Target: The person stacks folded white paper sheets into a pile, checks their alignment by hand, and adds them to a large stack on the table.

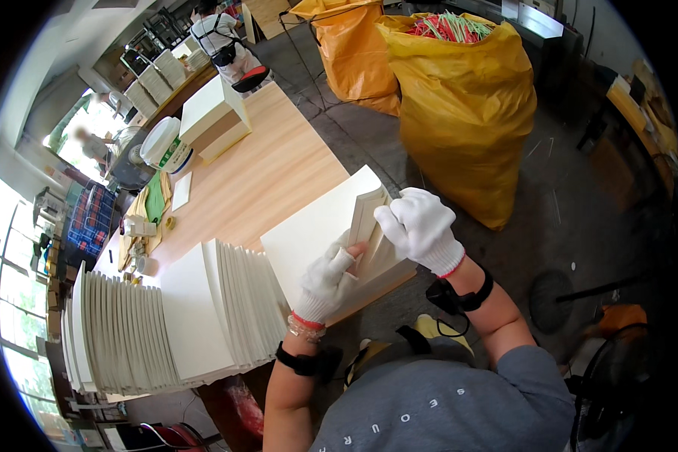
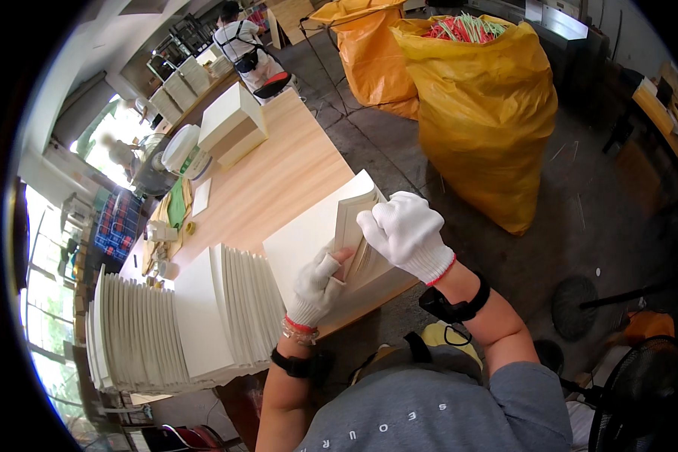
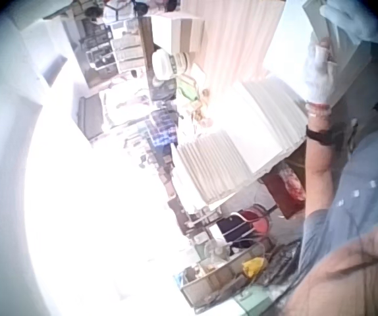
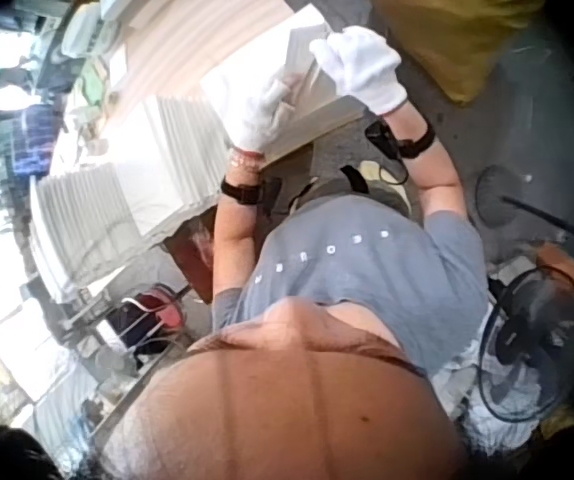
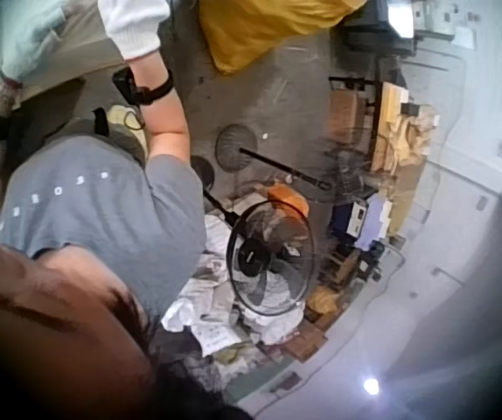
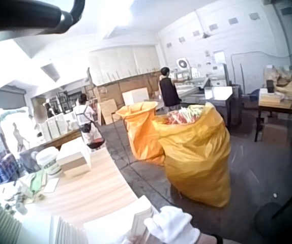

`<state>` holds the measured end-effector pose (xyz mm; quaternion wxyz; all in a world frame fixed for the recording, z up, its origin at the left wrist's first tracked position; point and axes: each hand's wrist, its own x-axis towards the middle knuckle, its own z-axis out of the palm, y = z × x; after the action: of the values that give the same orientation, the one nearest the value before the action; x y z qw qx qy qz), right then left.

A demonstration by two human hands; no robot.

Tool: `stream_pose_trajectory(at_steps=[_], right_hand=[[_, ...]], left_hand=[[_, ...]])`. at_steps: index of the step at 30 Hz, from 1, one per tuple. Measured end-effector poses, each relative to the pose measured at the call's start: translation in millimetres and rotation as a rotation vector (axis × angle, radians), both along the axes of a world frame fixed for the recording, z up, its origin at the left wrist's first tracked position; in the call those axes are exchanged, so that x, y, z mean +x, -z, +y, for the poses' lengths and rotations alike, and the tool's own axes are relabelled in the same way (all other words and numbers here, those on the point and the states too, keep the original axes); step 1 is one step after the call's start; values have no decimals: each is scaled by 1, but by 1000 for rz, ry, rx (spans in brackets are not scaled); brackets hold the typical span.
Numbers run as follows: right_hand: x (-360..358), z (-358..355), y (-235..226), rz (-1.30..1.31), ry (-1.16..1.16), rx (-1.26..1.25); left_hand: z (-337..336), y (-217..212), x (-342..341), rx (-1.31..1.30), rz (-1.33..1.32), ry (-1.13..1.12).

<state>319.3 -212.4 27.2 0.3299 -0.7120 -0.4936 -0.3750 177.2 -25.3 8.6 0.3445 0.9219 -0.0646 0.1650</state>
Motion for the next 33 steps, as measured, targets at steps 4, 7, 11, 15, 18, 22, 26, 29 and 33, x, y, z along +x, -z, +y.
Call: stream_pose_trajectory(at_steps=[4, 7, 11, 15, 18, 22, 26, 29, 33], right_hand=[[1, 5, 6, 76, -5, 100], [-2, 5, 2, 101, -28, 88], [1, 3, 6, -19, -28, 118], [-1, -5, -2, 178, -82, -19], [3, -4, 4, 103, -68, 11], [2, -5, 0, 127, -146, 100], [0, -8, 3, 63, -93, 60], [0, -2, 11, 129, -34, 154], [3, -3, 8, 97, -86, 109]], left_hand=[[-8, -11, 3, 55, 12, -13], [-7, 3, 4, -53, -104, -26], [-6, 4, 4, -29, -15, -53], [-10, 0, 4, 73, -143, -64], [-6, 0, 3, 159, -98, -32], [-6, 0, 16, 274, -42, -69], [-6, 2, 18, 194, -36, -59], [-8, -8, 15, 173, 8, -57], [-10, -9, 17, 160, -27, -74]])
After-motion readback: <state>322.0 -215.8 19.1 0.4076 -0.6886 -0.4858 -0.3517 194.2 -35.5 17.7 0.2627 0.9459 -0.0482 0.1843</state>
